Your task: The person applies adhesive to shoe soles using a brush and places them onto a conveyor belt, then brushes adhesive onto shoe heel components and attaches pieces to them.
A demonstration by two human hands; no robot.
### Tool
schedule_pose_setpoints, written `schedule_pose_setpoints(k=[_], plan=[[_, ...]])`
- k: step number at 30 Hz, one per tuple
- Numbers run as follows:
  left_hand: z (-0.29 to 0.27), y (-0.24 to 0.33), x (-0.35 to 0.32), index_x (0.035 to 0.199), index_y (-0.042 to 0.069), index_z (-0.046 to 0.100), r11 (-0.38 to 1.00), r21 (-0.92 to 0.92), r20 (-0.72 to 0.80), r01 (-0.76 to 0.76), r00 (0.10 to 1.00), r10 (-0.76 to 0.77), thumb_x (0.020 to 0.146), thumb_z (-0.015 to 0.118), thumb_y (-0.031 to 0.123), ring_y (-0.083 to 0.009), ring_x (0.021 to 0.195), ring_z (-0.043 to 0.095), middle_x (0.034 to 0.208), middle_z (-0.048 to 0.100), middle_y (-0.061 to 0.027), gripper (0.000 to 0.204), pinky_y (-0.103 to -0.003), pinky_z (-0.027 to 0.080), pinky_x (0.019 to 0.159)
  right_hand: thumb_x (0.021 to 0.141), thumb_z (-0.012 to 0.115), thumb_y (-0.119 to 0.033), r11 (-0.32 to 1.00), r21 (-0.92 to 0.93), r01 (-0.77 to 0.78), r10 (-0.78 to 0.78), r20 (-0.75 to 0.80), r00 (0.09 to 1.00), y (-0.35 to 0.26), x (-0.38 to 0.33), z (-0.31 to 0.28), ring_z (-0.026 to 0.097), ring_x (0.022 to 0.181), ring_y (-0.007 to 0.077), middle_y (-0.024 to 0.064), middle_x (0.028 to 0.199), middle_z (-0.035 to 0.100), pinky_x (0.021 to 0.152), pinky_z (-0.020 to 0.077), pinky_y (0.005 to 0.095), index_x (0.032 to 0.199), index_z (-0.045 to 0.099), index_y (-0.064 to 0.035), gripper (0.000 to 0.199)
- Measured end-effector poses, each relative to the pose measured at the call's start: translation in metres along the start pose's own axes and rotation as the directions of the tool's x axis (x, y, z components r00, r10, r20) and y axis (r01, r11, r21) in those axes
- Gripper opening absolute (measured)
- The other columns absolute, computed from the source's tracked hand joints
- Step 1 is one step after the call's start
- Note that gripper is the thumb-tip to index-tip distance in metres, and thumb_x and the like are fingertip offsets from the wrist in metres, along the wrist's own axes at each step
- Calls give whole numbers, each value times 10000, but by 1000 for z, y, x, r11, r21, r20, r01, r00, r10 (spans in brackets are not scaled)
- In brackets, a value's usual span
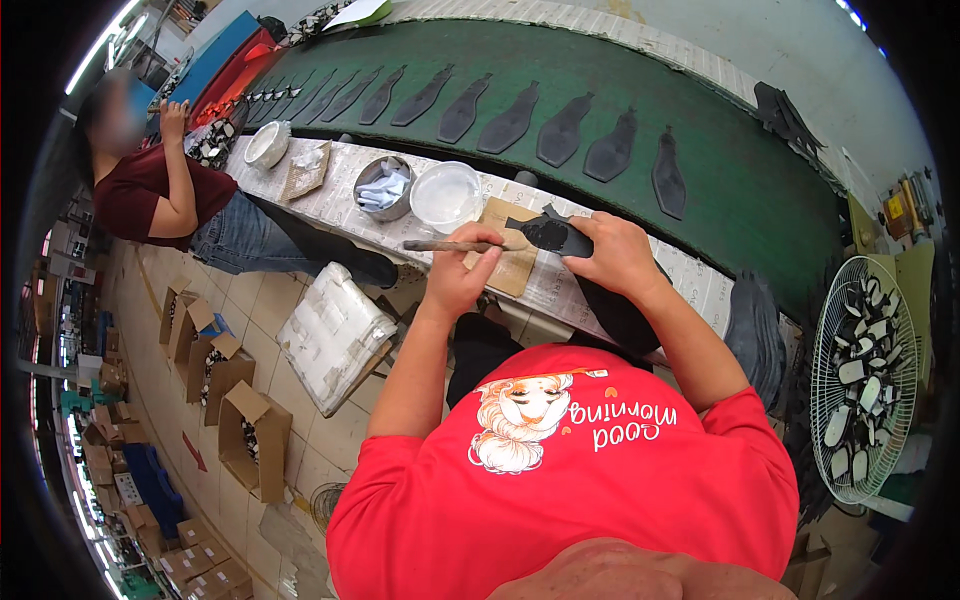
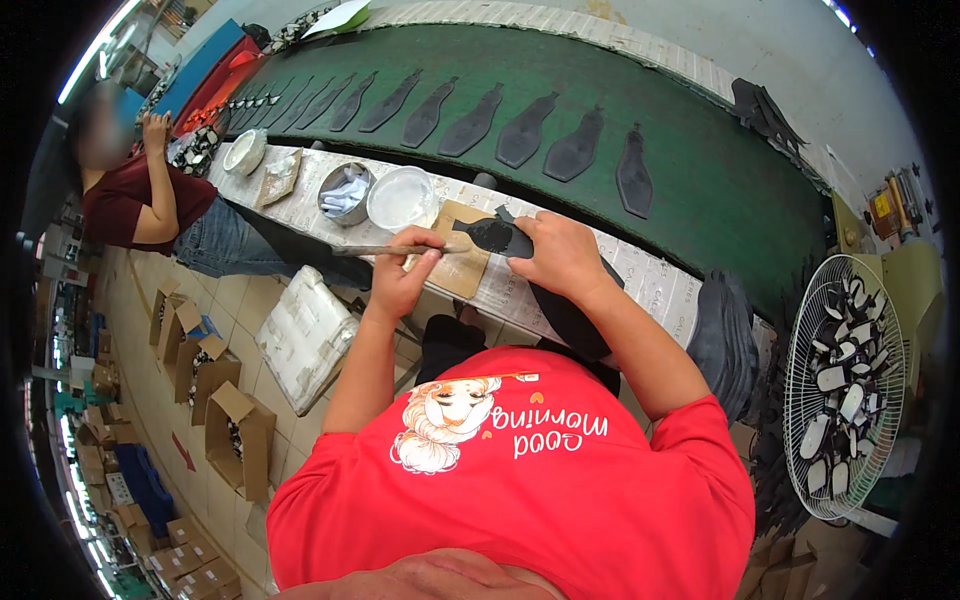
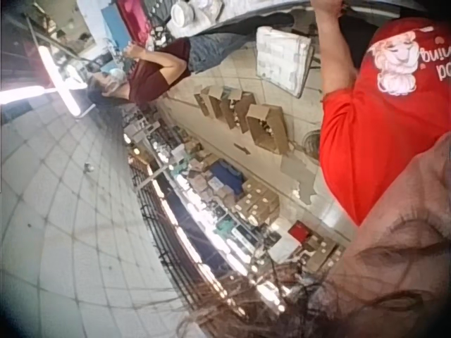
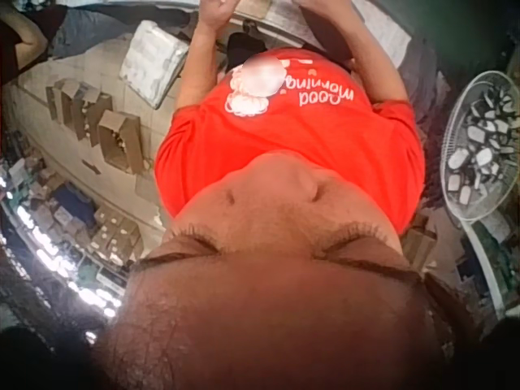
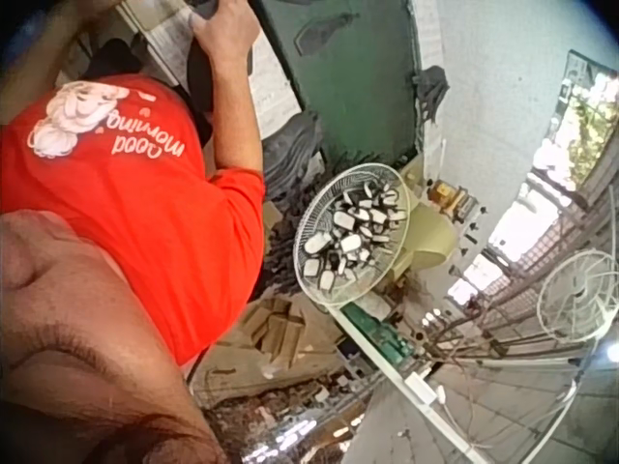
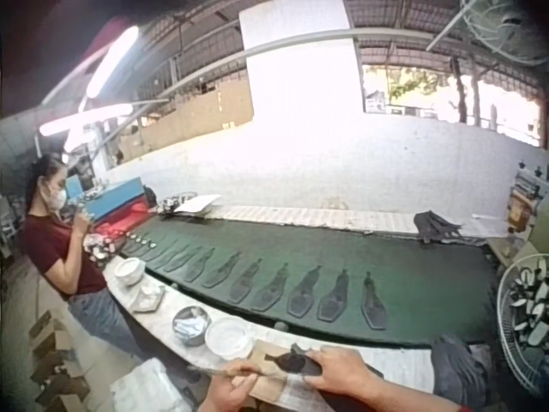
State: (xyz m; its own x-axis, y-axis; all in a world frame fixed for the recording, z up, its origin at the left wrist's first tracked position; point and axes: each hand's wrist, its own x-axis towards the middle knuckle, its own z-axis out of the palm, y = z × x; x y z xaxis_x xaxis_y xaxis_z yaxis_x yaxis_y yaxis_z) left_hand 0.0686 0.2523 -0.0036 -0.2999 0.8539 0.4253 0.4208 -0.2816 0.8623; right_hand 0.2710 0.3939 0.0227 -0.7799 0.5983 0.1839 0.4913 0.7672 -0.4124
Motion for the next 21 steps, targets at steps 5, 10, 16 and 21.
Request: schedule_pose_setpoints(k=[5, 10, 16, 21], plan=[[2, 3, 7, 857, 16, 592, 975, 184, -25, -126, 991, 133, 780, 596, 36, -247, 756, 587, 804, 588, -118, 80, -313, 471, 699, 637, 672, -324, 1000, 20, 17, -18, 28, 999, -4, -2, -5, 616, 807, 300, 115, 831, 611, 708, 501, 403, 1024, 672, -91, 451], [-23, -8, 1, 866, 22, 590, 985, 161, 35, -54, 998, 49, 756, 583, 29, -207, 776, 591, 819, 601, -91, 110, -303, 471, 730, 634, 677, -331, 999, 21, 26, -27, 34, 999, -1, -4, -5, 615, 809, 296, 110, 835, 609, 707, 499, 402, 1022, 668, -88, 458], [-57, -3, 21, 864, 2, 596, 956, -164, 277, 242, 942, -191, 709, 499, -19, -130, 879, 595, 902, 644, -54, 184, -277, 470, 817, 629, 695, -312, 990, 4, 138, -138, 78, 987, -1, -10, -10, 614, 812, 288, 101, 837, 607, 703, 499, 396, 1031, 661, -90, 460], [-47, -1, 32, 849, -7, 584, 928, -159, 498, 338, 839, -220, 687, 487, -19, -158, 858, 610, 887, 639, -60, 189, -295, 472, 824, 624, 712, -307, 981, 8, 196, -196, 110, 974, -4, -13, -7, 613, 805, 285, 92, 838, 605, 691, 499, 393, 1030, 656, -93, 463]])
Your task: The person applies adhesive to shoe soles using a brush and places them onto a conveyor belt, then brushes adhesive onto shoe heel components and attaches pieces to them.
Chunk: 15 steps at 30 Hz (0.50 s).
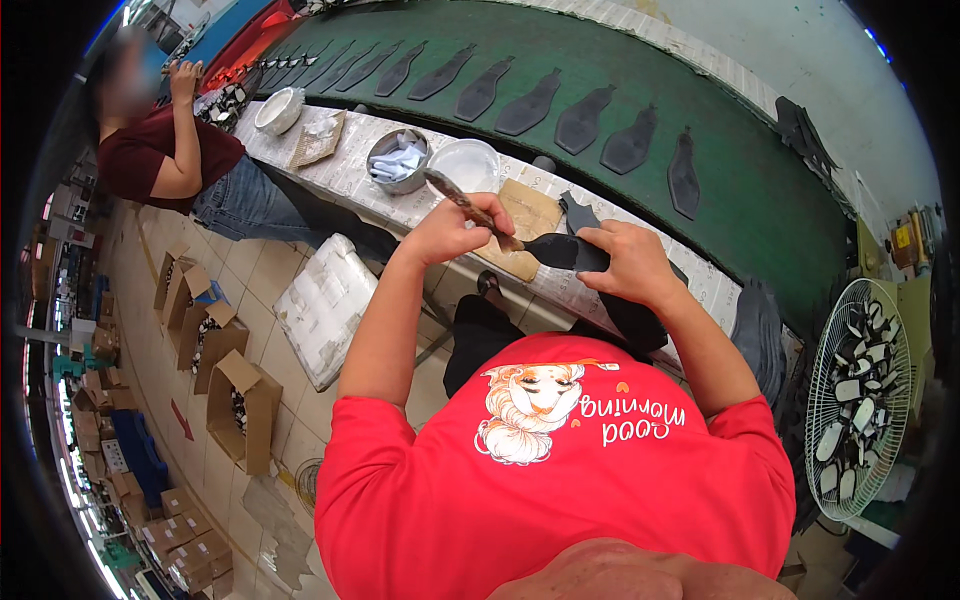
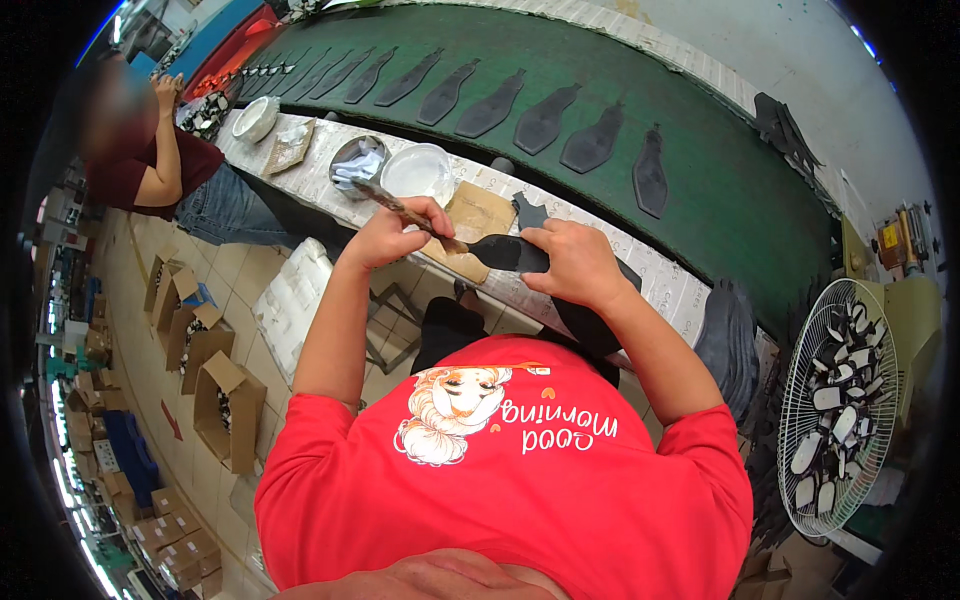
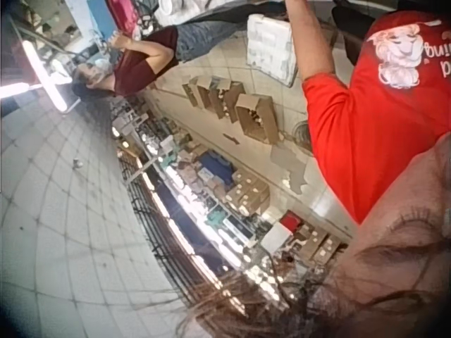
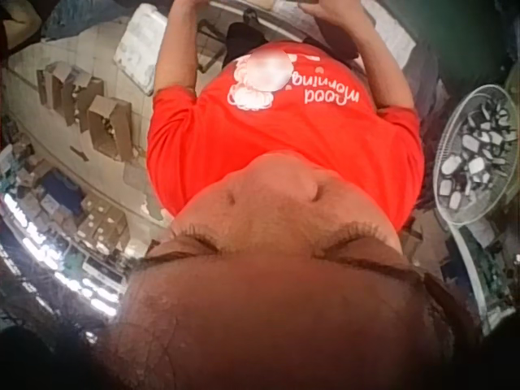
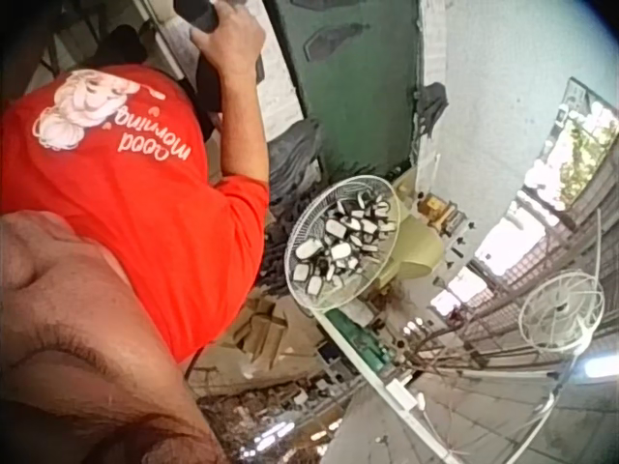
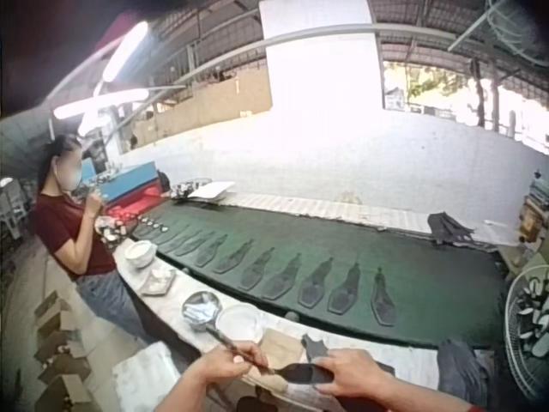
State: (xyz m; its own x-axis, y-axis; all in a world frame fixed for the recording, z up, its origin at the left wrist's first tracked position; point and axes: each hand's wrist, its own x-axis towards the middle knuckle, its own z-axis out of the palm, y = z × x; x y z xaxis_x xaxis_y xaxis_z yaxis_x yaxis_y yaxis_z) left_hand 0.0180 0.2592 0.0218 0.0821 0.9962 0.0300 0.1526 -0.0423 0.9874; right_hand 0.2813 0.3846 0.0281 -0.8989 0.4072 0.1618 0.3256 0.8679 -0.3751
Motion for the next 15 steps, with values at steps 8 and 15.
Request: schedule_pose_setpoints(k=[8, 15], plan=[[-2, 0, 9, 867, -20, 588, 987, -37, -149, -154, 978, 147, 697, 473, -48, -157, 858, 640, 880, 650, -89, 208, -286, 487, 809, 616, 725, -312, 999, 2, 35, -35, 3, 999, 2, -5, 0, 611, 791, 285, 87, 824, 590, 666, 498, 400, 1030, 646, -99, 472], [20, 13, 17, 868, -1, 580, 971, 236, 3, 36, 999, -38, 707, 466, -62, -153, 883, 593, 909, 629, -70, 206, -288, 462, 826, 615, 725, -317, 998, 45, 45, -47, 36, 998, 1, -4, 1, 610, 789, 291, 87, 832, 588, 662, 497, 404, 1029, 647, -100, 474]])
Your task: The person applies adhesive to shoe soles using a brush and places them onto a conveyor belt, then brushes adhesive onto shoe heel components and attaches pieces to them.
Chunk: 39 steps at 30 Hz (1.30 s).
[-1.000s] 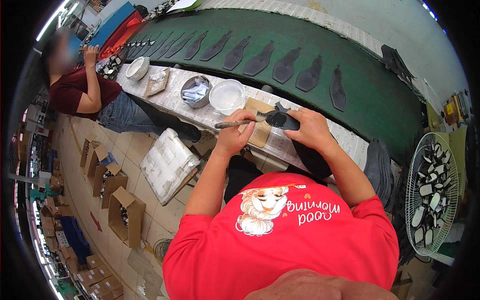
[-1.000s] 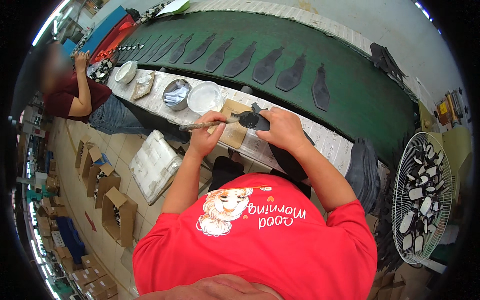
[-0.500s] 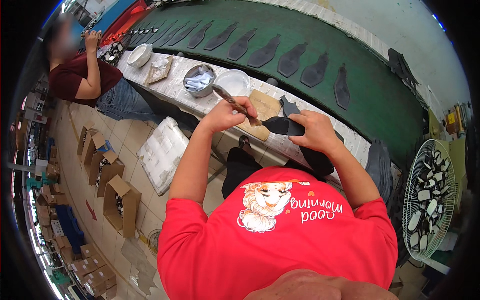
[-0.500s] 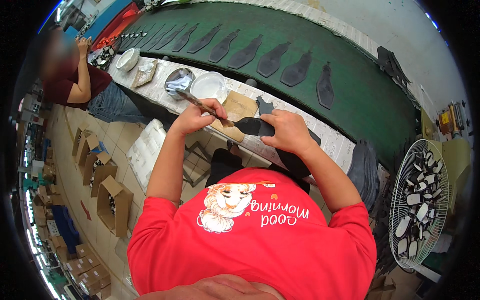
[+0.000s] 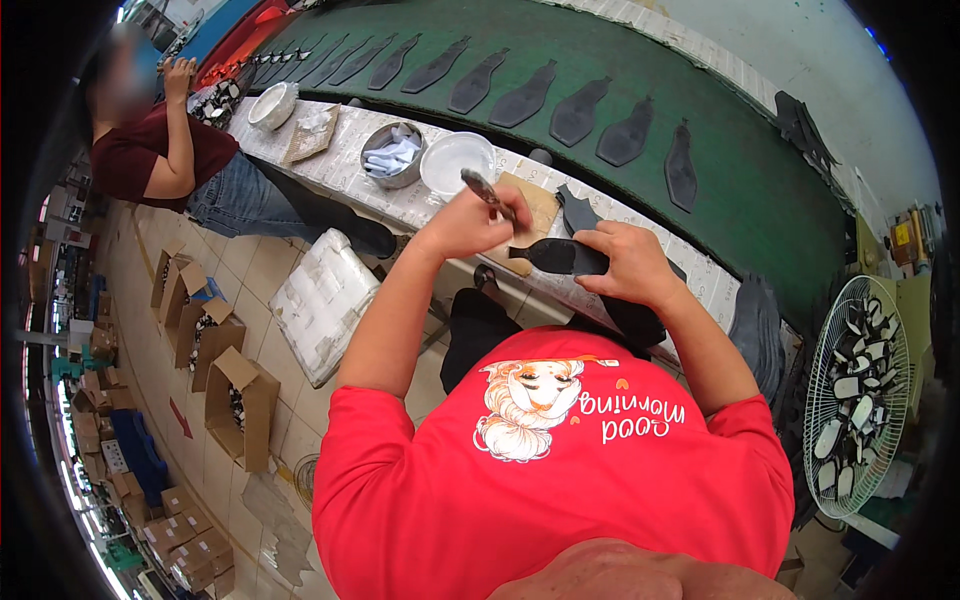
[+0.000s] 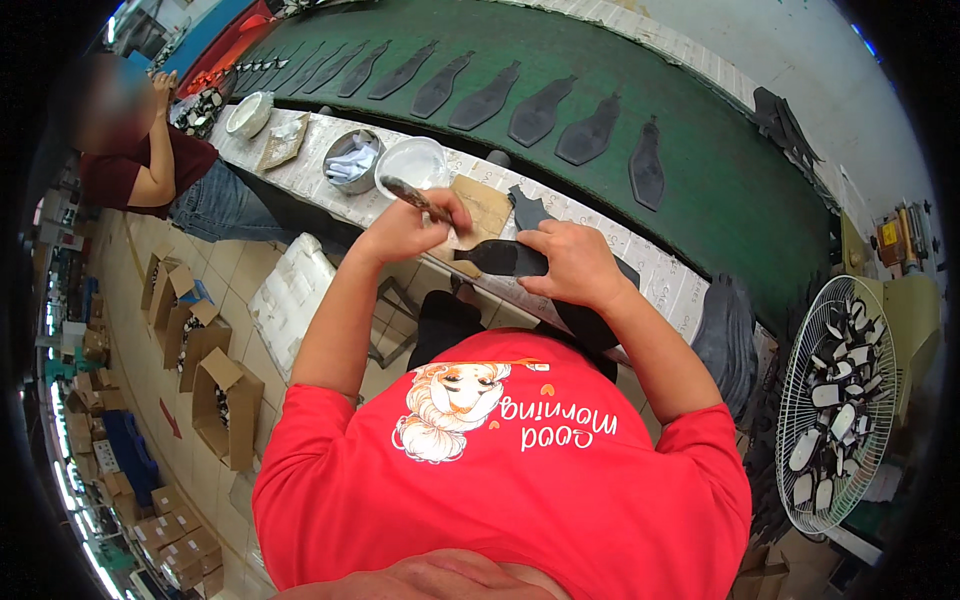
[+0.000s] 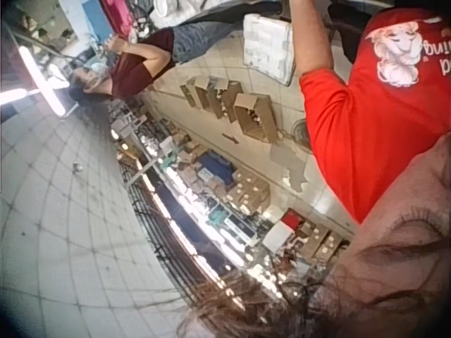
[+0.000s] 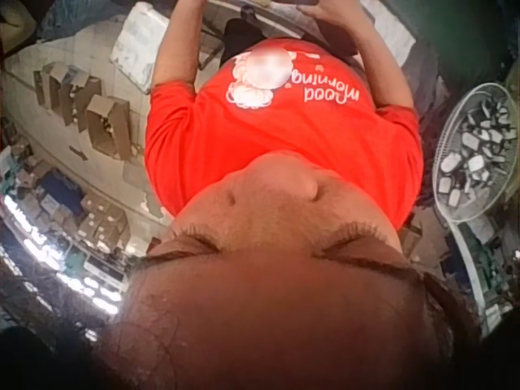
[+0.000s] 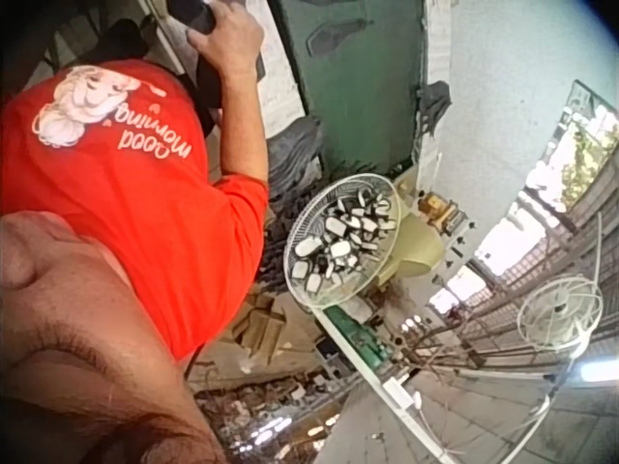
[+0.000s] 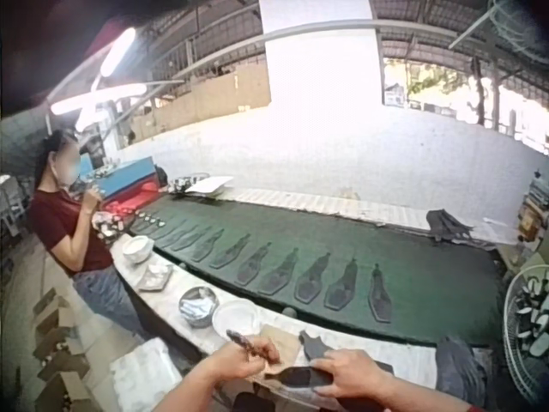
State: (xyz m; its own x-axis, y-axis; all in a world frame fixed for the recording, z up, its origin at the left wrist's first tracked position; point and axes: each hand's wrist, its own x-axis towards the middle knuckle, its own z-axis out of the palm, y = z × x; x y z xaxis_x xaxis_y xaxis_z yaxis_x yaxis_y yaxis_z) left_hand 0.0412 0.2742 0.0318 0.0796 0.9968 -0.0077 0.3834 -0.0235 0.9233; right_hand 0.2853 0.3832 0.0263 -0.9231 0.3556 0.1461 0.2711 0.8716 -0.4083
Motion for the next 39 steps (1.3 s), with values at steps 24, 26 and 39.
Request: schedule_pose_setpoints(k=[24, 26, 39], plan=[[27, 26, 29, 810, 67, 611, 813, 445, -120, -375, 875, 469, 699, 558, 3, -223, 755, 617, 790, 644, -72, 139, -325, 484, 698, 625, 733, -312, 996, -71, 53, -51, 32, 998, -11, -10, -6, 616, 820, 275, 87, 838, 591, 693, 513, 389, 939, 636, -58, 415], [21, 25, 32, 827, 37, 600, 825, 360, -279, -435, 794, 540, 702, 572, -33, -234, 788, 616, 887, 650, -84, 147, -331, 496, 718, 626, 735, -304, 997, -73, 28, -29, -4, 1000, -10, -13, -8, 618, 837, 272, 90, 841, 598, 698, 514, 384, 931, 634, -54, 407], [19, -39, -56, 1001, -7, 578, 943, -53, -669, -329, 713, 211, 791, 561, -58, -199, 987, 575, 1033, 622, -124, 216, -336, 432, 924, 632, 740, -524, 556, 310, -771, 764, -555, 328, 184, -15, -44, 622, 973, 336, 169, 1042, 657, 802, 501, 426, 1052, 642, -24, 660]])
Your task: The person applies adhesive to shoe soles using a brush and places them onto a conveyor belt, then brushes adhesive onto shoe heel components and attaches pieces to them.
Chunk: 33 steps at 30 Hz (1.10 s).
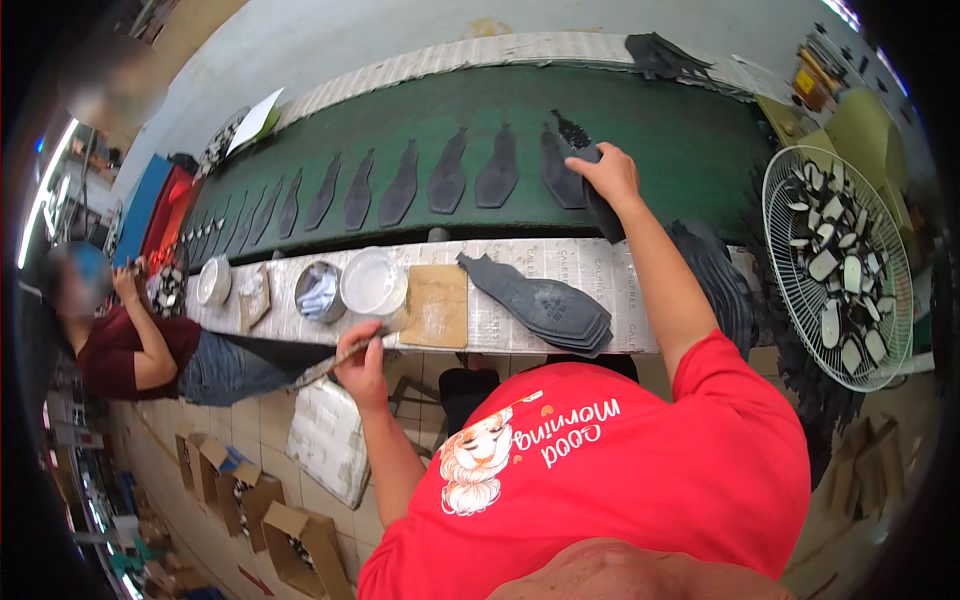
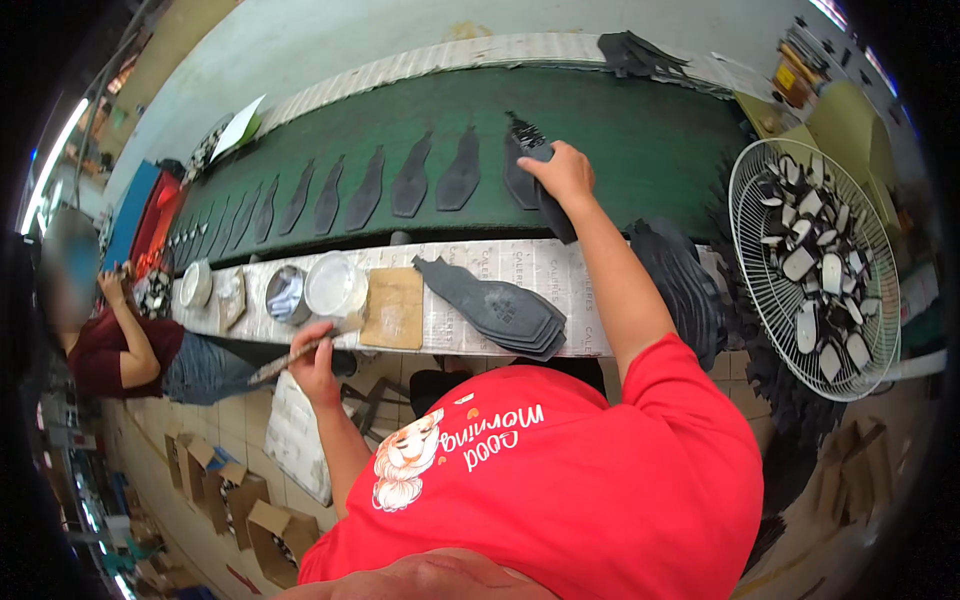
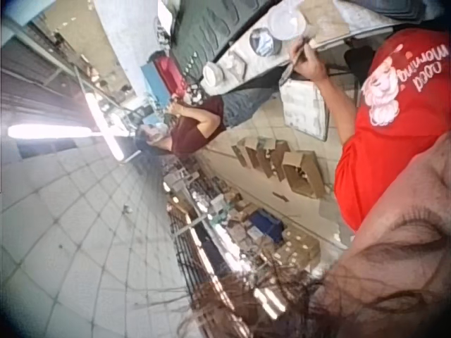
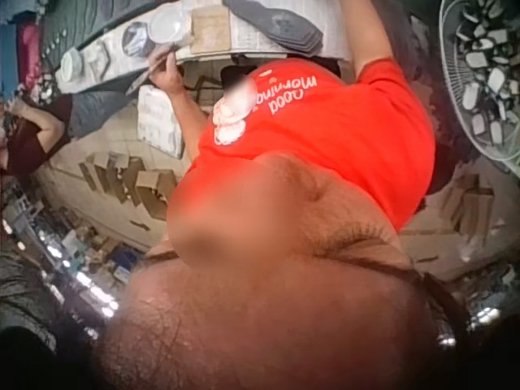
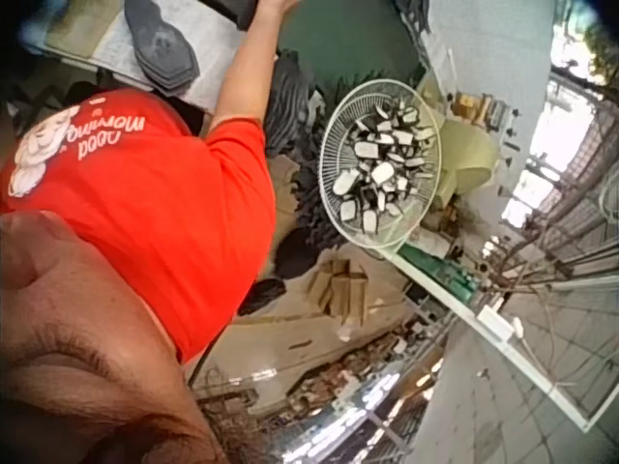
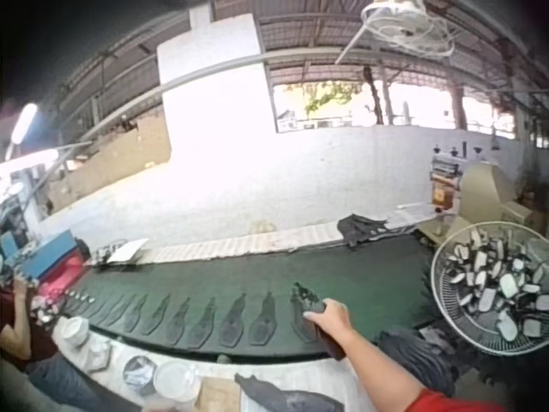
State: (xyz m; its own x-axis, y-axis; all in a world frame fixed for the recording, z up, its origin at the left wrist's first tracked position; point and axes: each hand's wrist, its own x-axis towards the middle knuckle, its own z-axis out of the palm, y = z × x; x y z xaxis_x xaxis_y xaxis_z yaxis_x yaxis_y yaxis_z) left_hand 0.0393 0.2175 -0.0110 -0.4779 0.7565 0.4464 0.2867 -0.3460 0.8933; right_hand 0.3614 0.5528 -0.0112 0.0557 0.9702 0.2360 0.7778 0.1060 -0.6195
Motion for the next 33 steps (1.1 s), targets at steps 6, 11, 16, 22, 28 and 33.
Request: schedule_pose_setpoints(k=[6, 11, 16, 22, 28, 33], plan=[[-27, -13, -25, 985, 0, 584, 998, 45, -98, 51, 994, -46, 810, 572, -20, -136, 861, 568, 1020, 628, -109, 177, -247, 457, 768, 670, 716, -560, 906, -71, -418, 418, -6, 908, 51, 57, 16, 517, 1148, 330, 182, 1207, 549, 934, 421, 455, 1179, 550, -63, 730], [-24, -7, -24, 978, 1, 587, 997, 42, -135, 67, 989, -61, 813, 565, -13, -121, 817, 559, 1007, 629, -105, 166, -241, 456, 748, 707, 698, -518, 918, -176, -355, 318, -206, 925, 59, 35, 38, 344, 1287, 360, 193, 1378, 342, 1010, 301, 549, 1332, 401, -106, 805], [-12, -11, -17, 971, 1, 589, 990, -5, -113, 138, 984, -138, 820, 557, -4, -123, 816, 560, 1005, 631, -104, 154, -240, 455, 734, 685, 717, -442, 996, -18, -84, 84, 20, 996, 23, -11, 31, 314, 1302, 380, 207, 1407, 296, 1035, 279, 540, 1317, 457, -120, 756], [-3, -16, -5, 1003, -8, 590, 991, -20, -104, 136, 985, -137, 874, 540, 59, -131, 806, 568, 989, 637, -104, 154, -246, 451, 714, 687, 703, -491, 959, 125, 255, -284, 408, 868, -19, -118, -3, 394, 1259, 358, 219, 1379, 384, 1021, 296, 467, 1271, 521, -61, 748], [10, -21, 21, 969, -10, 595, 991, -28, -164, 131, 977, -134, 909, 559, 83, -116, 714, 586, 866, 641, -84, 116, -236, 464, 642, 667, 747, -473, 847, -5, 532, -457, 505, 732, -56, -180, -5, 461, 1177, 348, 198, 1258, 493, 997, 332, 428, 1207, 544, 7, 750], [5, -15, 57, 923, -12, 613, 966, 199, -225, 164, 967, -118, 912, 593, 166, -94, 677, 590, 787, 625, -45, 179, -239, 479, 618, 669, 747, -390, 824, 43, 565, -510, 491, 707, -60, -185, 14, 526, 1071, 333, 184, 1172, 537, 916, 407, 416, 1128, 575, 26, 642]])
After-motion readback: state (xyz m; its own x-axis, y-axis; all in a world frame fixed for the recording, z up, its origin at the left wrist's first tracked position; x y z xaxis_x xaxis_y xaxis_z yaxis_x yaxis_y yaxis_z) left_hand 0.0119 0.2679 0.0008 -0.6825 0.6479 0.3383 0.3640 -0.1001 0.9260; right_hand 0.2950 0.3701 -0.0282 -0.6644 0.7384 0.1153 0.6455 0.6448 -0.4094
